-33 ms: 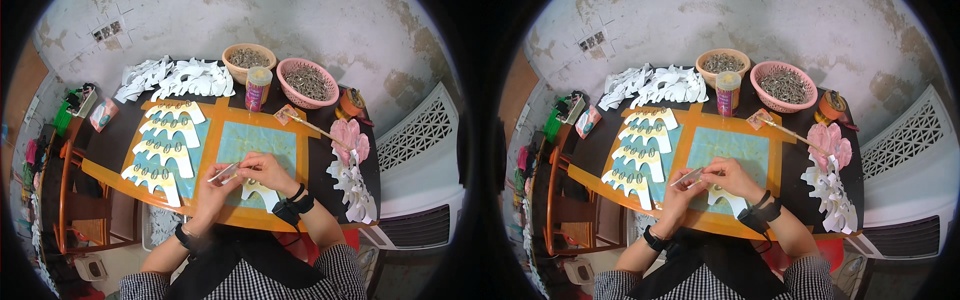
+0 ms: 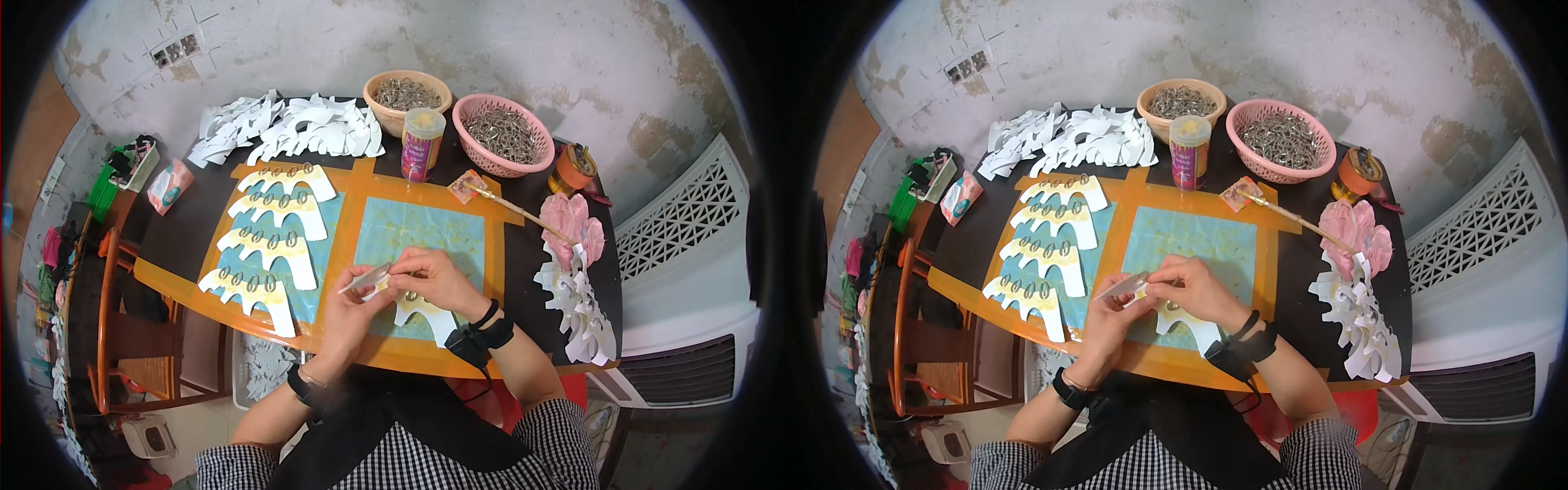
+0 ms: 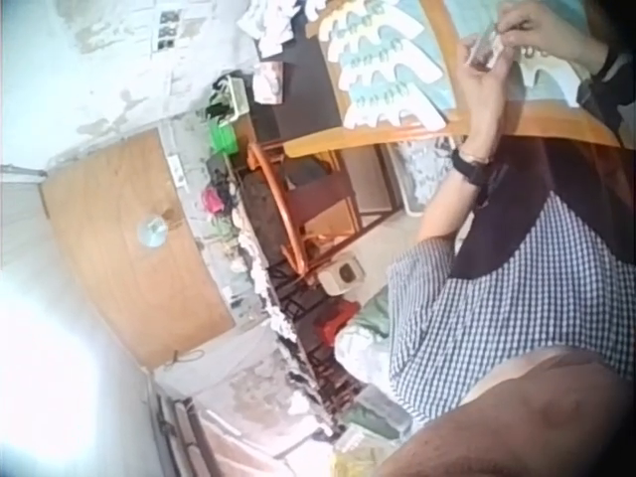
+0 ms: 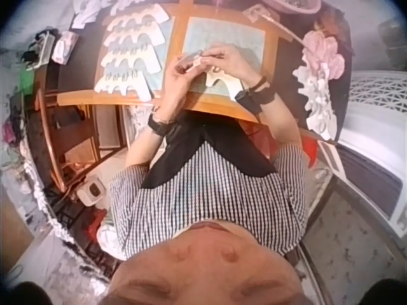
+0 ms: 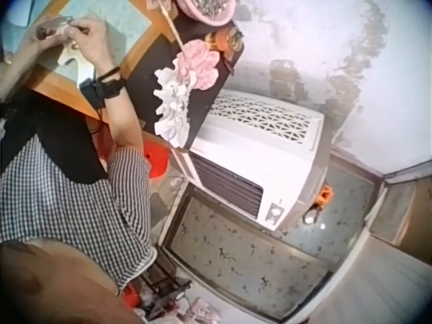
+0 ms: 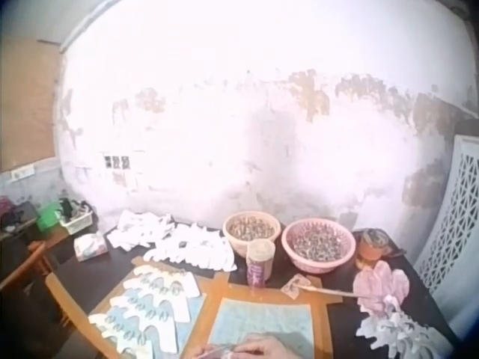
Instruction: Manually inserting and pressing metal eyelet components into pre-cut white leather shoe parts.
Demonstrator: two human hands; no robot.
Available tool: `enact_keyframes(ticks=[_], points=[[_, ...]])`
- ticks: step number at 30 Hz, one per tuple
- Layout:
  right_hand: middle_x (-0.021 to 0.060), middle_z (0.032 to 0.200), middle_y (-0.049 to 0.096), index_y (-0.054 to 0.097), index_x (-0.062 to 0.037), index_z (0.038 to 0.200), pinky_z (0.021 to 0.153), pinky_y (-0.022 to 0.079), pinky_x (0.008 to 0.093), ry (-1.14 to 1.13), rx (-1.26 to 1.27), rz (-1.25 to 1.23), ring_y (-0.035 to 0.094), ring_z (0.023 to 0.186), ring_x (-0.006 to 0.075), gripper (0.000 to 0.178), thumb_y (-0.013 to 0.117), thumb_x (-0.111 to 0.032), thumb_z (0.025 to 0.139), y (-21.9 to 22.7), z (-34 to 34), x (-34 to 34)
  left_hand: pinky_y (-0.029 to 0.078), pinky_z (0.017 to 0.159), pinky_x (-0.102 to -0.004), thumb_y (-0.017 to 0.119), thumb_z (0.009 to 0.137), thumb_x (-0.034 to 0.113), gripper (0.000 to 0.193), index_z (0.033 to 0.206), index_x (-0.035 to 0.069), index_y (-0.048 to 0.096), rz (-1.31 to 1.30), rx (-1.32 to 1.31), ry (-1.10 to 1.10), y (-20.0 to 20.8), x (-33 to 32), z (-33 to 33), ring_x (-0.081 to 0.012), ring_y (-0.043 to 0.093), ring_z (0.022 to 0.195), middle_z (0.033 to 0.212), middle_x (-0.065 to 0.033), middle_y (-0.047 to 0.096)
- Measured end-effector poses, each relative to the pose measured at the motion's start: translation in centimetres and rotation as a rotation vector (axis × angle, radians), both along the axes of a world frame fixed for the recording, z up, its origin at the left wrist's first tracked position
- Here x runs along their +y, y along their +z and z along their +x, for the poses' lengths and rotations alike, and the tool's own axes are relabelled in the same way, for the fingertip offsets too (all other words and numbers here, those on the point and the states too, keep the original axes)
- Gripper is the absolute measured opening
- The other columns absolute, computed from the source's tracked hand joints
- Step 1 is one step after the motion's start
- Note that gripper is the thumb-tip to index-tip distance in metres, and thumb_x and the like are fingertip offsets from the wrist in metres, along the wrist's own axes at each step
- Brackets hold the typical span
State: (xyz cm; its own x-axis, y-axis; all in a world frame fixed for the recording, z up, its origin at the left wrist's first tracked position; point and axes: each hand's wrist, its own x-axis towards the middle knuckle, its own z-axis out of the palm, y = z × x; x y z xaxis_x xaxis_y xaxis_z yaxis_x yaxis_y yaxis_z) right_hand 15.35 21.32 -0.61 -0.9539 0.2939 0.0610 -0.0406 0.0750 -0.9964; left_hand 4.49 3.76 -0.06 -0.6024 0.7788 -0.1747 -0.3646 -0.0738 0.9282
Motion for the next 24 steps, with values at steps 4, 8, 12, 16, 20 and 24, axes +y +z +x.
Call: enact_keyframes(ticks=[4,8,12,16,20,24], points=[[0.0034,0.101,0.064,0.077,0.0048,0.114,0.082,0.050,0.0276,0.038,-0.016,0.102,0.062,0.093,0.0112,0.018,0.072,-0.009,0.103,0.3,0.3,0.2,0.059,0.083,-0.0253,0.082,0.093,-0.002,0.038,0.125,0.006,0.062,-0.062,-0.031,-0.005,-0.2,0.0,0.1,-0.0094,0.069,0.096,0.109,-0.0035,0.073],[0.0040,0.098,0.065,0.079,0.0023,0.112,0.080,0.049,0.0284,0.067,-0.023,0.138,0.060,0.090,0.0129,0.019,0.073,-0.013,0.103,0.4,0.4,0.2,0.059,0.083,-0.0262,0.081,0.094,-0.002,0.041,0.129,0.005,0.061,0.000,0.007,0.038,-0.6,-0.3,0.7,-0.0107,0.070,0.096,0.108,-0.0029,0.071],[0.0041,0.099,0.064,0.078,0.0018,0.114,0.079,0.049,0.0289,0.034,-0.002,0.027,0.060,0.090,0.0131,0.019,0.072,-0.013,0.103,-0.2,0.3,0.3,0.059,0.087,-0.0282,0.080,0.094,-0.002,0.042,0.131,0.005,0.059,-0.061,0.098,0.076,-0.6,-0.8,0.8,-0.0127,0.071,0.099,0.110,-0.0033,0.070],[0.0038,0.098,0.063,0.077,0.0021,0.113,0.078,0.049,0.0291,0.004,0.003,0.012,0.059,0.088,0.0122,0.018,0.071,-0.012,0.103,-0.5,0.3,0.4,0.059,0.091,-0.0306,0.076,0.097,-0.002,0.041,0.133,0.005,0.056,-0.080,-0.017,0.051,-0.6,-1.6,0.7,-0.0150,0.072,0.100,0.110,-0.0032,0.070],[0.0038,0.098,0.063,0.077,0.0021,0.112,0.078,0.050,0.0291,-0.011,-0.020,0.053,0.059,0.087,0.0118,0.018,0.071,-0.013,0.103,-0.3,0.3,0.5,0.059,0.092,-0.0314,0.074,0.099,0.000,0.038,0.133,0.004,0.056,-0.099,-0.051,0.025,0.2,-1.3,0.6,-0.0168,0.072,0.100,0.112,-0.0058,0.072],[0.0040,0.099,0.063,0.077,0.0017,0.112,0.076,0.050,0.0292,-0.032,-0.027,0.053,0.059,0.087,0.0119,0.018,0.072,-0.013,0.103,0.0,0.3,0.3,0.060,0.093,-0.0328,0.075,0.100,0.001,0.040,0.134,0.004,0.055,-0.059,-0.084,0.047,-0.1,-1.1,0.6,-0.0177,0.073,0.101,0.112,-0.0076,0.073]])
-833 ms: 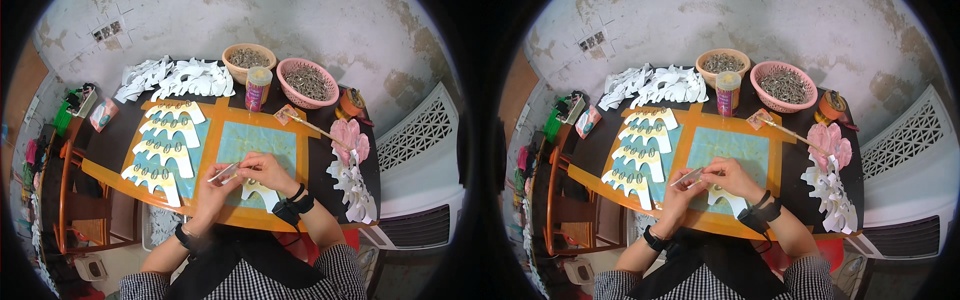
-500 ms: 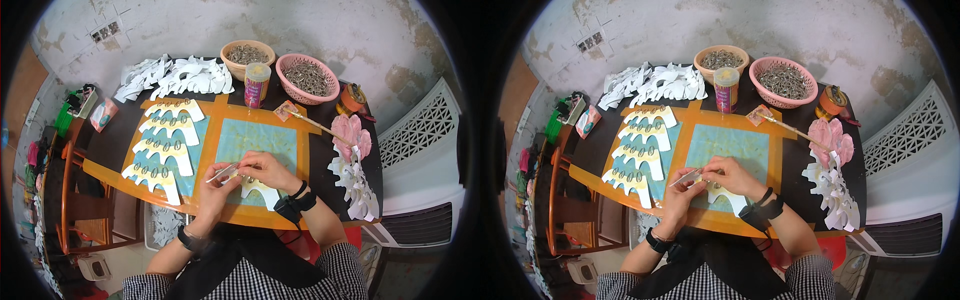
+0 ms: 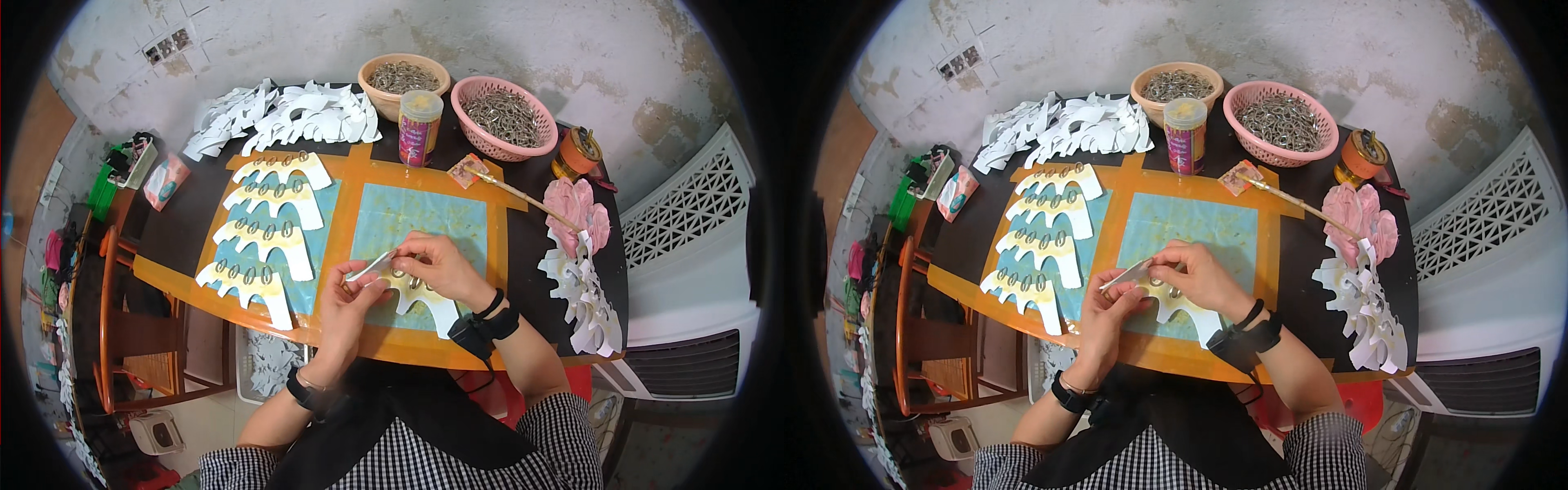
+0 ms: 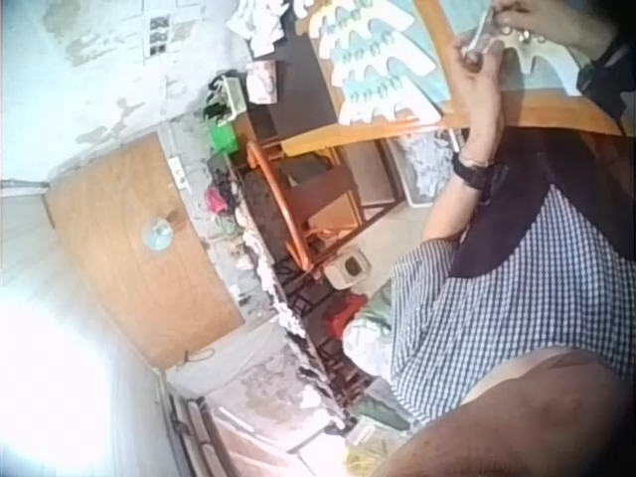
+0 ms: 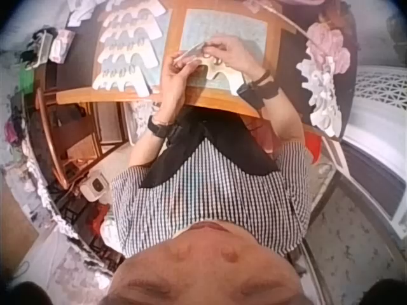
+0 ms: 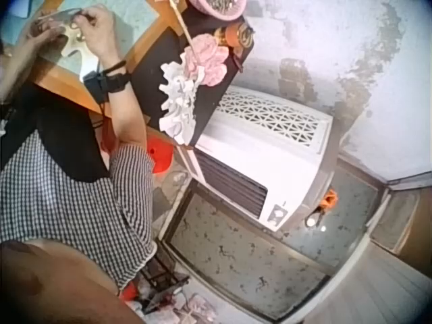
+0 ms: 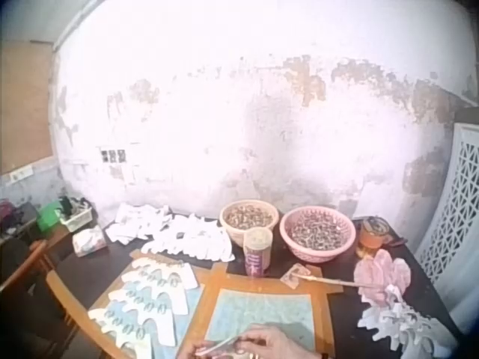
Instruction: Manually inserting and pressing metal eyelet components into pre-cut white leather shoe parts.
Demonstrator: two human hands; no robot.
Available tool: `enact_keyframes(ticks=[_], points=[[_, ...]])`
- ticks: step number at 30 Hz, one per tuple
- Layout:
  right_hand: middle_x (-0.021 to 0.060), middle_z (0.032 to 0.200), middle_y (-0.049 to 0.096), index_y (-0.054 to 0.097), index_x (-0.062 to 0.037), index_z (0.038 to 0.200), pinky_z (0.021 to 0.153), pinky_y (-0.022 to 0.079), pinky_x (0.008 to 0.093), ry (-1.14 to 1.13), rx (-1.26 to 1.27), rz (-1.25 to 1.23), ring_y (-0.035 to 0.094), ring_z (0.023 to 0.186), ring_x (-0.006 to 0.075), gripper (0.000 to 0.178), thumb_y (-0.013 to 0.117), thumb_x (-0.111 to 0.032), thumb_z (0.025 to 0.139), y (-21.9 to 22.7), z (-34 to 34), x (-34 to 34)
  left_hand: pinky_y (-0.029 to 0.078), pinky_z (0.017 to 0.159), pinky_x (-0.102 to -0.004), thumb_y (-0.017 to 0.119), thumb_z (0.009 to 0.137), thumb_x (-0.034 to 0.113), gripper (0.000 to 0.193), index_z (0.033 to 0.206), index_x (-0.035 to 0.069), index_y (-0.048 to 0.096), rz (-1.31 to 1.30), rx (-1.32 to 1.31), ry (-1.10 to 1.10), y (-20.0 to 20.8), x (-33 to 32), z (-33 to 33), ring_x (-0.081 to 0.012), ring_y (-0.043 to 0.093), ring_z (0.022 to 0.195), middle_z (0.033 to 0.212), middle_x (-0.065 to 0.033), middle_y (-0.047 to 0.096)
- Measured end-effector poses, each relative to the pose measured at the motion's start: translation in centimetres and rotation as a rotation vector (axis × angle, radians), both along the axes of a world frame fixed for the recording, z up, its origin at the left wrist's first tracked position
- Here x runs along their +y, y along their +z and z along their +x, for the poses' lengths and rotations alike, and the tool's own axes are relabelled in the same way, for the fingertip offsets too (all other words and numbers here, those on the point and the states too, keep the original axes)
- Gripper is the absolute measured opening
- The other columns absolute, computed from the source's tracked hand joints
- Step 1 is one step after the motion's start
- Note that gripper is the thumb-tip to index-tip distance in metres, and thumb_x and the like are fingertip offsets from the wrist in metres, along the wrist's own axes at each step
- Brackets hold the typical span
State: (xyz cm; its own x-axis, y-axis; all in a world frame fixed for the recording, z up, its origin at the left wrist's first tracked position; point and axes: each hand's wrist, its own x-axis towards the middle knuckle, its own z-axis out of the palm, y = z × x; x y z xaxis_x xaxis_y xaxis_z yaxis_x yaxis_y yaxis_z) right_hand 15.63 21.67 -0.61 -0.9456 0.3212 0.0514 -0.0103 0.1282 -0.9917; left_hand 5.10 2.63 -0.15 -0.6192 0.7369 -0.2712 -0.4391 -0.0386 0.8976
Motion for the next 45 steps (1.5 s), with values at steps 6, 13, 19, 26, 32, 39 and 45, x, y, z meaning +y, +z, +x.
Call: enact_keyframes(ticks=[6,13,19,26,32,39,45], points=[[0.0019,0.102,0.061,0.075,0.0020,0.111,0.076,0.048,0.0253,-0.024,0.002,-0.002,0.058,0.090,0.0077,0.015,0.075,-0.011,0.103,0.4,0.0,-0.8,0.064,0.091,-0.0347,0.076,0.096,-0.003,0.049,0.137,0.004,0.050,0.032,-0.036,0.108,0.4,0.7,0.3,-0.0194,0.074,0.102,0.113,-0.0118,0.071],[0.0011,0.094,0.065,0.075,0.0012,0.110,0.077,0.051,0.0278,-0.049,0.012,-0.045,0.062,0.085,0.0081,0.016,0.073,-0.013,0.102,0.2,-0.1,-1.0,0.060,0.092,-0.0313,0.076,0.094,-0.007,0.058,0.144,0.005,0.048,0.023,-0.006,0.113,0.3,1.3,0.9,-0.0156,0.071,0.103,0.113,-0.0106,0.071],[-0.0028,0.090,0.064,0.070,-0.0009,0.105,0.073,0.051,0.0240,-0.032,-0.006,-0.211,0.061,0.082,0.0045,0.012,0.077,-0.008,0.099,-0.1,-0.3,-1.0,0.060,0.090,-0.0315,0.077,0.089,-0.011,0.068,0.145,0.006,0.042,-0.009,0.071,0.134,-0.3,1.5,0.7,-0.0162,0.068,0.106,0.123,-0.0085,0.062],[-0.0021,0.090,0.063,0.069,-0.0034,0.097,0.070,0.052,0.0240,-0.088,0.010,-0.165,0.063,0.080,0.0070,0.013,0.081,-0.003,0.094,-0.3,-0.5,-1.4,0.058,0.089,-0.0296,0.074,0.088,-0.013,0.068,0.145,0.006,0.042,0.007,0.125,0.207,-0.7,1.2,0.9,-0.0138,0.064,0.105,0.129,-0.0078,0.054],[0.0052,0.099,0.063,0.076,-0.0012,0.095,0.075,0.054,0.0308,-0.141,0.118,0.269,0.065,0.086,0.0160,0.008,0.082,-0.002,0.090,1.8,0.0,-2.3,0.053,0.093,-0.0280,0.074,0.088,-0.012,0.065,0.144,0.005,0.045,0.021,0.128,0.268,-0.6,0.7,1.2,-0.0114,0.058,0.108,0.128,-0.0047,0.056],[0.0057,0.095,0.062,0.080,-0.0011,0.101,0.077,0.053,0.0328,-0.095,0.003,0.482,0.065,0.085,0.0185,0.012,0.082,-0.010,0.092,2.2,0.2,-3.3,0.054,0.092,-0.0278,0.074,0.086,-0.012,0.072,0.147,0.008,0.041,0.026,0.184,0.309,-0.7,0.3,1.7,-0.0138,0.060,0.107,0.129,-0.0078,0.055],[0.0109,0.094,0.064,0.078,-0.0036,0.092,0.079,0.053,0.0405,-0.072,-0.064,0.392,0.066,0.090,0.0294,0.012,0.080,-0.015,0.089,2.0,-0.5,-3.1,0.054,0.100,-0.0314,0.074,0.089,-0.011,0.076,0.154,0.007,0.037,0.037,0.247,0.245,-0.7,-0.8,1.8,-0.0181,0.060,0.118,0.133,-0.0084,0.052]])
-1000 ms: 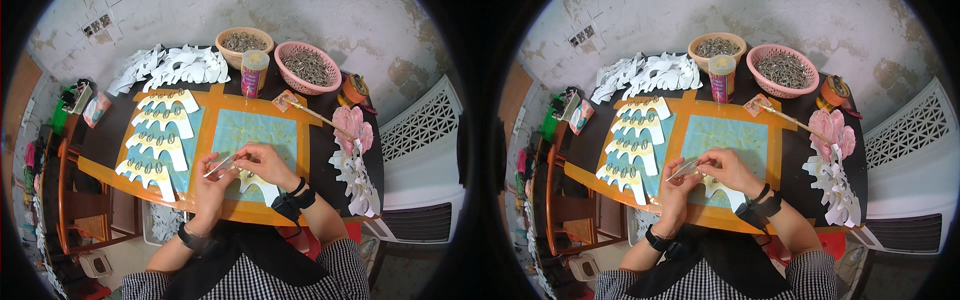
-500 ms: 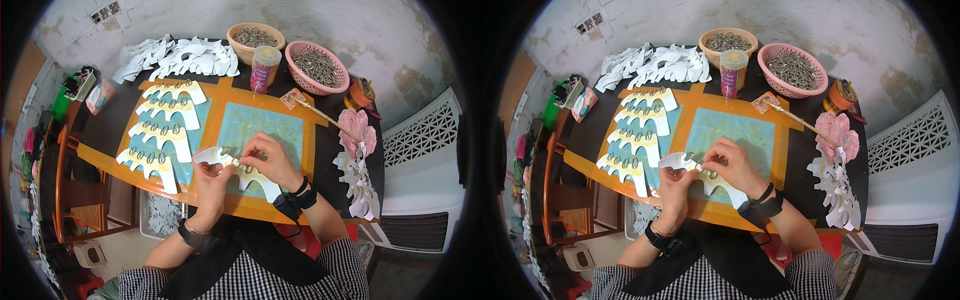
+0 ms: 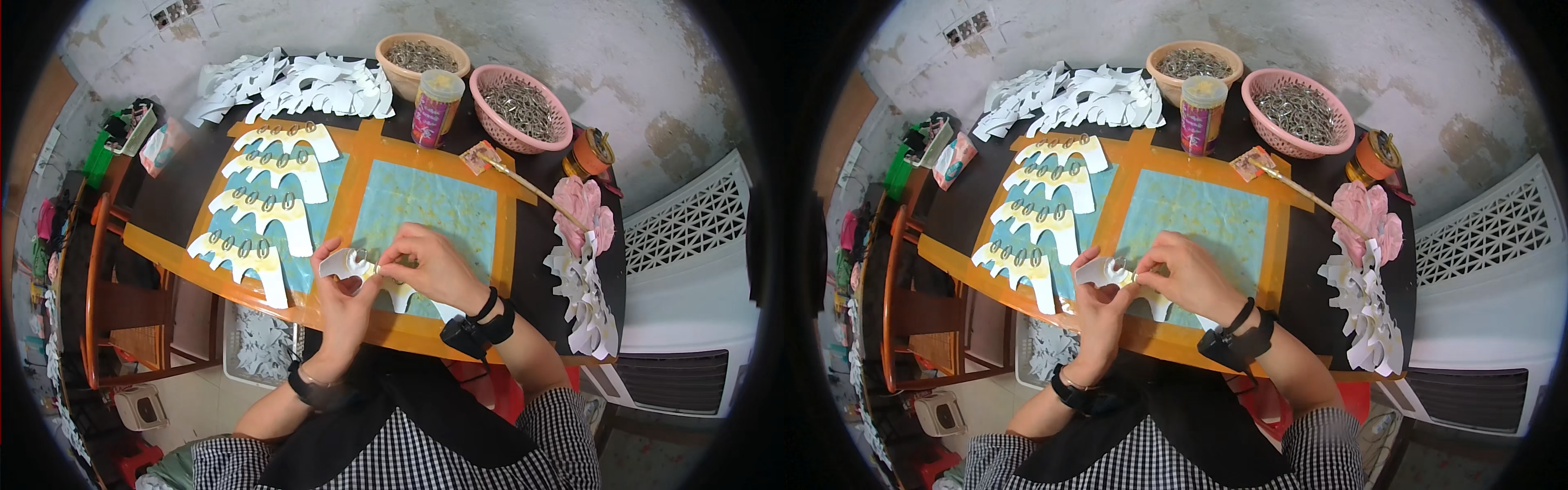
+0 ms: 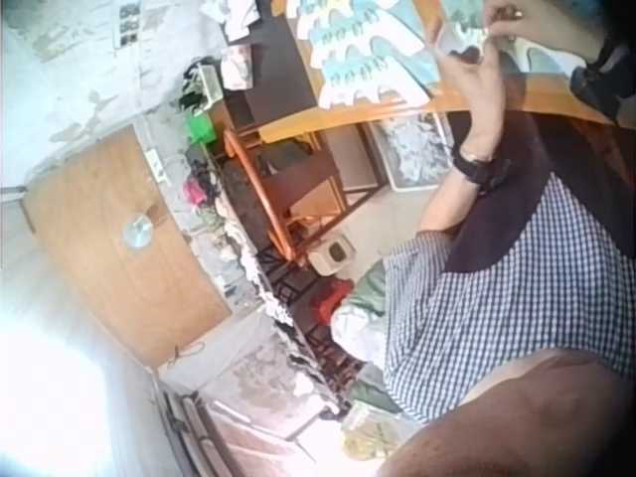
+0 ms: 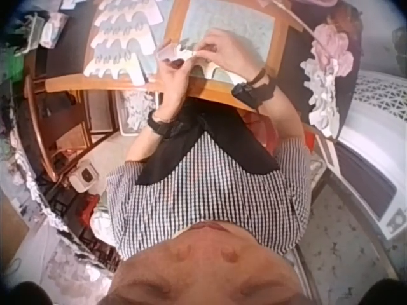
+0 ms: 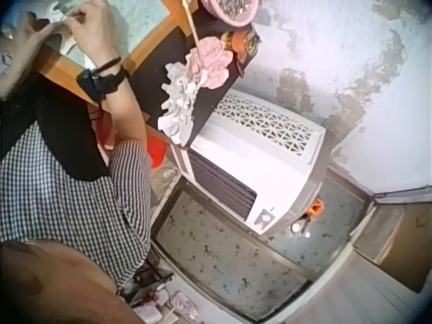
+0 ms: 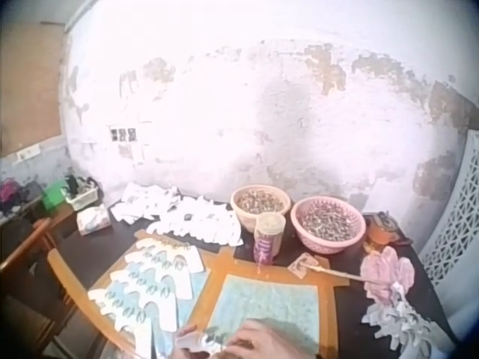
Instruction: Manually inserting and pressing metal eyelet components into pre-cut white leather shoe parts.
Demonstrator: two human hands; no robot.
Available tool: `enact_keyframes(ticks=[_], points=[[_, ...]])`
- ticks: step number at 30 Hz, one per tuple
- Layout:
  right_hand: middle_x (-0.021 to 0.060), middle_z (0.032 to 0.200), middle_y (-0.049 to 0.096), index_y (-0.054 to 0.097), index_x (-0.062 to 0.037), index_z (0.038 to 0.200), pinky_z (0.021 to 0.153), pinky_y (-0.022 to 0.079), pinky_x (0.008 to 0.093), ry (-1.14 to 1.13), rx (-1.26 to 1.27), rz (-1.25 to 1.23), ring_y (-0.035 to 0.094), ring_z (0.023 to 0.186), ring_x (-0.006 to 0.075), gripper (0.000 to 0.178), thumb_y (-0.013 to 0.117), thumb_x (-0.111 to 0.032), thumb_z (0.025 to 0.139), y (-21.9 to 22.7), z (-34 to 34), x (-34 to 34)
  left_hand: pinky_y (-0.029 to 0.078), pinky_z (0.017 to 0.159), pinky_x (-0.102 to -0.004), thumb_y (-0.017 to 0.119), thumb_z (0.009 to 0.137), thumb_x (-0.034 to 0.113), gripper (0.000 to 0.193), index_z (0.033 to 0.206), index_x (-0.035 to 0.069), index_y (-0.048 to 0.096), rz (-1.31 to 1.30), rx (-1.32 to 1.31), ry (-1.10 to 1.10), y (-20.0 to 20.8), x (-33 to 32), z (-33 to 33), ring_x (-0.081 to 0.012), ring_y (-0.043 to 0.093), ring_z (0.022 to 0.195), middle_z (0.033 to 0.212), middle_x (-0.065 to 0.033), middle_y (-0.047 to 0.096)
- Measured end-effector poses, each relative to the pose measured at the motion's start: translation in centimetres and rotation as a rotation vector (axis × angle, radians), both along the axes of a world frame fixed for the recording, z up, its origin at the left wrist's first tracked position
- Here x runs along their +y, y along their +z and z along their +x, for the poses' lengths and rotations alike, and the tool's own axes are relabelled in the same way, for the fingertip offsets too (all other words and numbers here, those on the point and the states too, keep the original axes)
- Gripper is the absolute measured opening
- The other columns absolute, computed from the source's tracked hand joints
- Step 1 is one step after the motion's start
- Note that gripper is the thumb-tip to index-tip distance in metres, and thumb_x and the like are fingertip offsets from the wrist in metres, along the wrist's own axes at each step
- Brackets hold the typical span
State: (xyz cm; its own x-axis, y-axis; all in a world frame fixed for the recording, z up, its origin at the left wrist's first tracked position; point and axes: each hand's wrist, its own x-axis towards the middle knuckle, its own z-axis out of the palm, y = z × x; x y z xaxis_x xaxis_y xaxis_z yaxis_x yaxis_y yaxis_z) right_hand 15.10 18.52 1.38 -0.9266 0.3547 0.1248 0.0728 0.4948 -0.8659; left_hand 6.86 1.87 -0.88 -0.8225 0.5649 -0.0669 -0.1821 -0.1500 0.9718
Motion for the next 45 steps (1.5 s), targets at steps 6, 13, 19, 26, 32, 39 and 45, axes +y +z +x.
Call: enact_keyframes(ticks=[6,13,19,26,32,39,45], points=[[0.0069,0.090,0.061,0.074,-0.0068,0.081,0.091,0.050,0.0406,0.225,-0.062,0.224,0.060,0.101,0.0274,0.009,0.078,-0.013,0.085,-1.2,-1.5,0.0,0.053,0.104,-0.0388,0.086,0.081,-0.002,0.077,0.149,0.005,0.049,-0.435,0.661,-0.121,1.9,-4.8,-4.5,-0.0246,0.063,0.122,0.131,-0.0084,0.060],[0.0088,0.091,0.059,0.072,-0.0072,0.078,0.086,0.052,0.0432,0.295,-0.077,0.308,0.060,0.100,0.0309,0.009,0.079,-0.010,0.083,-0.3,-1.9,-0.3,0.048,0.101,-0.0435,0.085,0.080,0.003,0.063,0.137,0.007,0.060,-0.364,1.004,-0.371,0.5,-3.3,-5.1,-0.0318,0.062,0.116,0.121,-0.0088,0.070],[0.0080,0.092,0.056,0.069,-0.0054,0.079,0.083,0.052,0.0425,0.253,0.059,0.399,0.058,0.098,0.0289,0.010,0.079,-0.008,0.081,-0.6,-1.3,-1.3,0.043,0.107,-0.0461,0.084,0.081,0.004,0.055,0.132,0.010,0.065,-0.314,0.916,-0.371,-0.5,-3.0,-5.4,-0.0310,0.061,0.120,0.119,-0.0051,0.072],[0.0068,0.093,0.057,0.068,-0.0045,0.080,0.084,0.051,0.0411,0.244,0.114,0.579,0.058,0.097,0.0276,0.011,0.078,-0.008,0.079,-0.4,-1.0,-1.9,0.041,0.108,-0.0458,0.083,0.081,0.003,0.053,0.131,0.010,0.065,-0.246,0.888,-0.388,-0.2,-2.8,-5.6,-0.0309,0.060,0.120,0.118,-0.0055,0.071],[0.0068,0.090,0.056,0.065,-0.0066,0.080,0.084,0.049,0.0400,0.324,0.215,0.949,0.059,0.095,0.0251,0.015,0.078,-0.013,0.077,0.5,-0.5,-2.8,0.041,0.111,-0.0517,0.084,0.080,0.005,0.034,0.111,0.011,0.074,-0.283,1.215,-0.417,-0.5,-3.3,-6.3,-0.0306,0.060,0.123,0.116,-0.0038,0.073],[0.0051,0.091,0.058,0.070,-0.0082,0.088,0.084,0.048,0.0389,0.229,0.170,0.633,0.060,0.094,0.0256,0.011,0.078,-0.011,0.083,0.1,0.8,-1.7,0.042,0.112,-0.0521,0.083,0.084,0.007,0.017,0.099,0.011,0.077,-0.224,1.180,-0.389,-1.3,-2.9,-6.3,-0.0290,0.061,0.123,0.117,0.0017,0.075],[0.0040,0.093,0.059,0.077,-0.0105,0.096,0.085,0.049,0.0404,0.269,0.073,0.581,0.061,0.093,0.0254,0.015,0.082,-0.011,0.082,0.5,-0.1,-0.5,0.042,0.113,-0.0526,0.082,0.085,0.008,0.014,0.098,0.010,0.077,-0.215,1.162,-0.391,-1.2,-2.8,-6.3,-0.0291,0.061,0.121,0.115,-0.0004,0.075]])
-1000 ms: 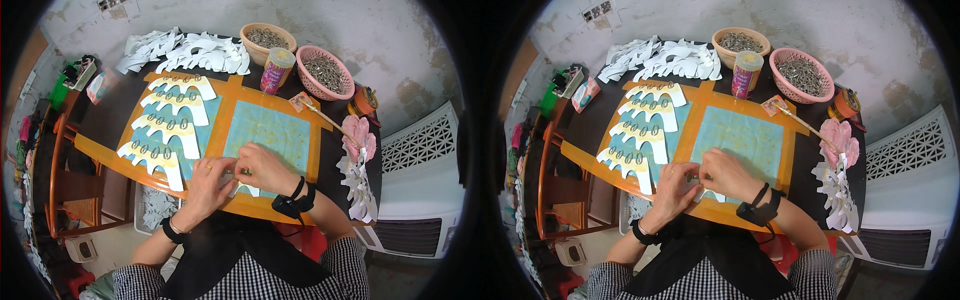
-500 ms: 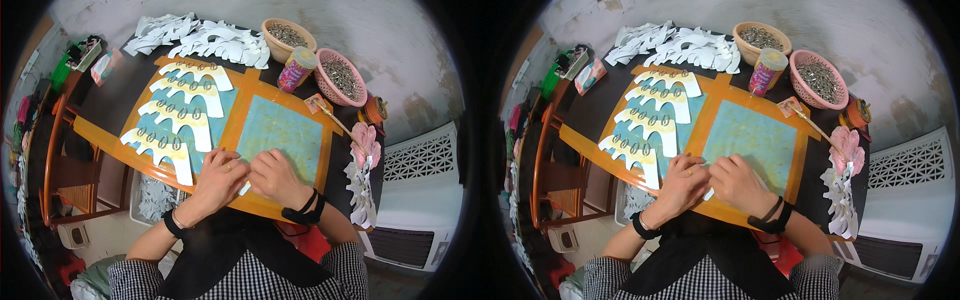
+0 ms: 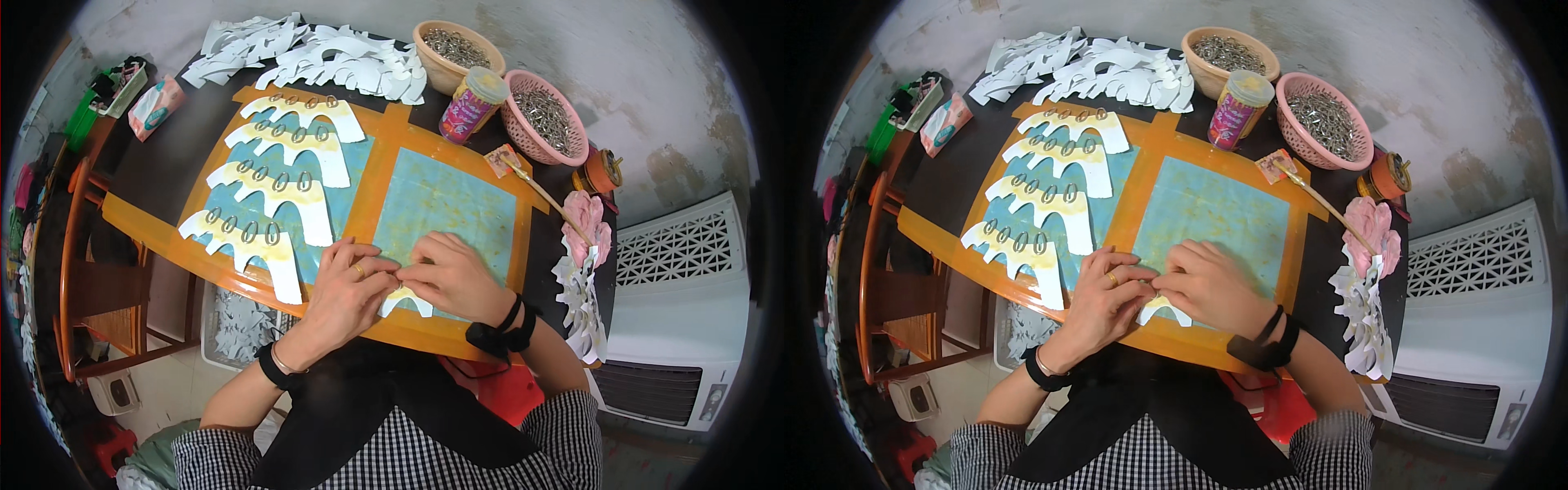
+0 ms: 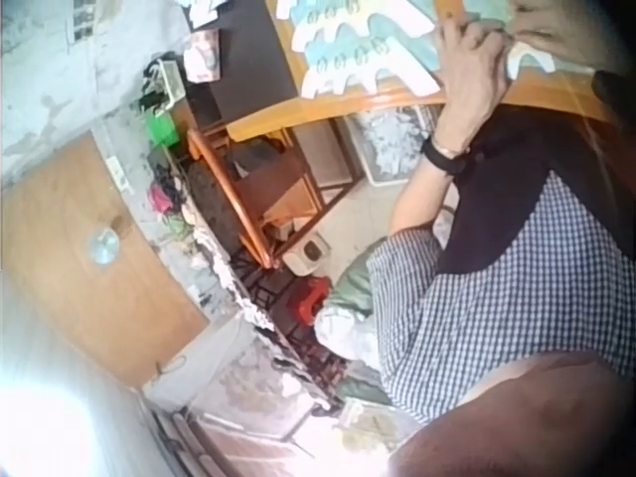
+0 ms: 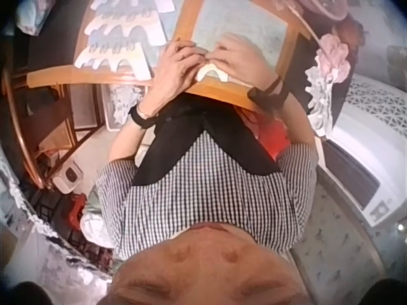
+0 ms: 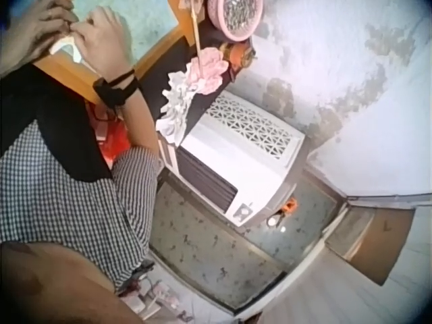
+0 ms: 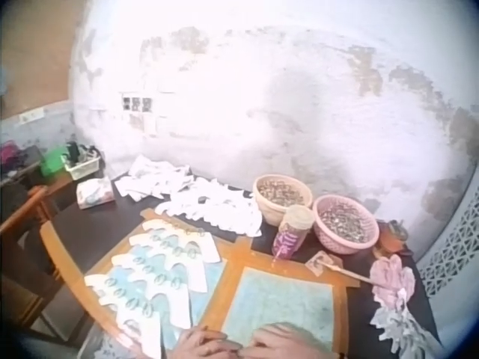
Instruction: Manually inserting and pressing metal eyelet components into pre-cut white leather shoe parts.
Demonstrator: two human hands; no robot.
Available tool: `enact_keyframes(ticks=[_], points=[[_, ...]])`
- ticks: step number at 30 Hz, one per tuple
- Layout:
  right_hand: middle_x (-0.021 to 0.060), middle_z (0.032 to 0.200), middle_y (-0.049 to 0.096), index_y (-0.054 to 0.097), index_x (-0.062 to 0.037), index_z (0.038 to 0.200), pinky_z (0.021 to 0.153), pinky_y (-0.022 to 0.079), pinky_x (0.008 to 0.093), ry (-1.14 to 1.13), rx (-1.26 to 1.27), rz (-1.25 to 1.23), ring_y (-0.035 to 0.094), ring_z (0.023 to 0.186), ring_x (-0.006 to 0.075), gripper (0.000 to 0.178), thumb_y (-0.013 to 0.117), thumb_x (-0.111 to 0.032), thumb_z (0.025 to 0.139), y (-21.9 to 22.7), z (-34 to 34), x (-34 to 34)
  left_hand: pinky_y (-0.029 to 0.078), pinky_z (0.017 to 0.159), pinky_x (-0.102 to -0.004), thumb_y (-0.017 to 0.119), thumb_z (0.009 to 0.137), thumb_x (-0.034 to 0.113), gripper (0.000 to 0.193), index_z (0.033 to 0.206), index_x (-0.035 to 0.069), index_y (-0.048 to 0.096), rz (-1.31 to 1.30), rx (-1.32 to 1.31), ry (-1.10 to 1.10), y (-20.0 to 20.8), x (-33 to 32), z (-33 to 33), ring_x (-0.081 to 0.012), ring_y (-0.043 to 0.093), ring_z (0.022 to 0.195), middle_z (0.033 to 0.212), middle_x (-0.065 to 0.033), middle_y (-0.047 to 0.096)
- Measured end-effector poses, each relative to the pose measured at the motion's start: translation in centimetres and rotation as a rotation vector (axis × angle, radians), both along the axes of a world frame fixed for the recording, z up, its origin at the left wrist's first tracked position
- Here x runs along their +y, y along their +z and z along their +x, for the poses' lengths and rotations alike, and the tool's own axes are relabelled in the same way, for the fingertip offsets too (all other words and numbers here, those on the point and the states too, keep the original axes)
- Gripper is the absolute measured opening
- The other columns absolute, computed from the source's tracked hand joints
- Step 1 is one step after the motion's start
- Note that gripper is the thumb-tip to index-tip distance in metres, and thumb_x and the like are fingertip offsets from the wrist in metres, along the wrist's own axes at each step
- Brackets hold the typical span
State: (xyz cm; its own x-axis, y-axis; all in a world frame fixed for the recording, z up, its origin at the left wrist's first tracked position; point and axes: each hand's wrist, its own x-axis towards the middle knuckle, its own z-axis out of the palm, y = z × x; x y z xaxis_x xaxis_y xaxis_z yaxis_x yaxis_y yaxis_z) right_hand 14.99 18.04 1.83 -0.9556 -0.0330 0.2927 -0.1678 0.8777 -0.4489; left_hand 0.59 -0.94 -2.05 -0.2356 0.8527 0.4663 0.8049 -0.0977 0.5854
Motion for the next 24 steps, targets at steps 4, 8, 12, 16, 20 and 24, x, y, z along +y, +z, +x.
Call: enact_keyframes(ticks=[4,8,12,16,20,24], points=[[0.0036,0.096,0.060,0.074,-0.0113,0.089,0.085,0.048,0.0413,0.066,-0.062,-0.034,0.062,0.097,0.0249,0.005,0.078,-0.013,0.086,-0.2,-1.0,0.8,0.041,0.114,-0.0540,0.082,0.087,0.008,0.013,0.098,0.010,0.076,0.014,0.003,0.006,-0.1,0.0,0.0,-0.0296,0.062,0.120,0.113,-0.0014,0.074],[0.0029,0.095,0.060,0.072,-0.0114,0.084,0.087,0.048,0.0403,0.113,-0.107,-0.009,0.062,0.096,0.0245,0.005,0.077,-0.012,0.084,0.5,-1.7,0.7,0.041,0.114,-0.0541,0.081,0.088,0.009,0.015,0.101,0.009,0.074,-0.005,-0.011,0.025,0.1,-0.1,0.2,-0.0294,0.062,0.120,0.110,-0.0017,0.073],[0.0045,0.093,0.059,0.071,-0.0084,0.086,0.088,0.048,0.0394,0.077,-0.062,0.132,0.061,0.096,0.0243,0.008,0.076,-0.011,0.080,0.0,-1.5,-0.1,0.040,0.115,-0.0550,0.084,0.085,0.008,0.021,0.102,0.009,0.072,-0.046,-0.079,0.034,0.4,-0.1,0.3,-0.0299,0.061,0.124,0.114,-0.0019,0.075],[0.0056,0.092,0.058,0.069,-0.0064,0.086,0.087,0.047,0.0397,0.100,0.139,0.292,0.060,0.095,0.0250,0.012,0.076,-0.011,0.078,0.1,-0.2,-1.9,0.040,0.114,-0.0524,0.084,0.083,0.007,0.022,0.102,0.012,0.073,-0.025,-0.028,0.010,-0.1,-0.2,0.0,-0.0292,0.060,0.123,0.116,0.0006,0.074],[0.0045,0.092,0.060,0.070,-0.0089,0.085,0.086,0.048,0.0412,0.059,0.146,0.223,0.062,0.091,0.0254,0.014,0.080,-0.006,0.076,-0.4,0.3,-2.1,0.041,0.113,-0.0510,0.084,0.082,0.007,0.021,0.101,0.014,0.075,-0.011,-0.038,0.004,-0.4,-0.3,-0.2,-0.0286,0.060,0.123,0.117,0.0028,0.074],[0.0036,0.092,0.062,0.074,-0.0096,0.090,0.083,0.047,0.0388,0.005,0.073,0.036,0.062,0.090,0.0251,0.017,0.082,-0.004,0.077,-1.1,1.6,-0.6,0.041,0.113,-0.0501,0.083,0.083,0.006,0.020,0.100,0.015,0.079,-0.004,-0.056,-0.002,-0.5,-0.1,-0.2,-0.0276,0.061,0.123,0.116,0.0044,0.075]])
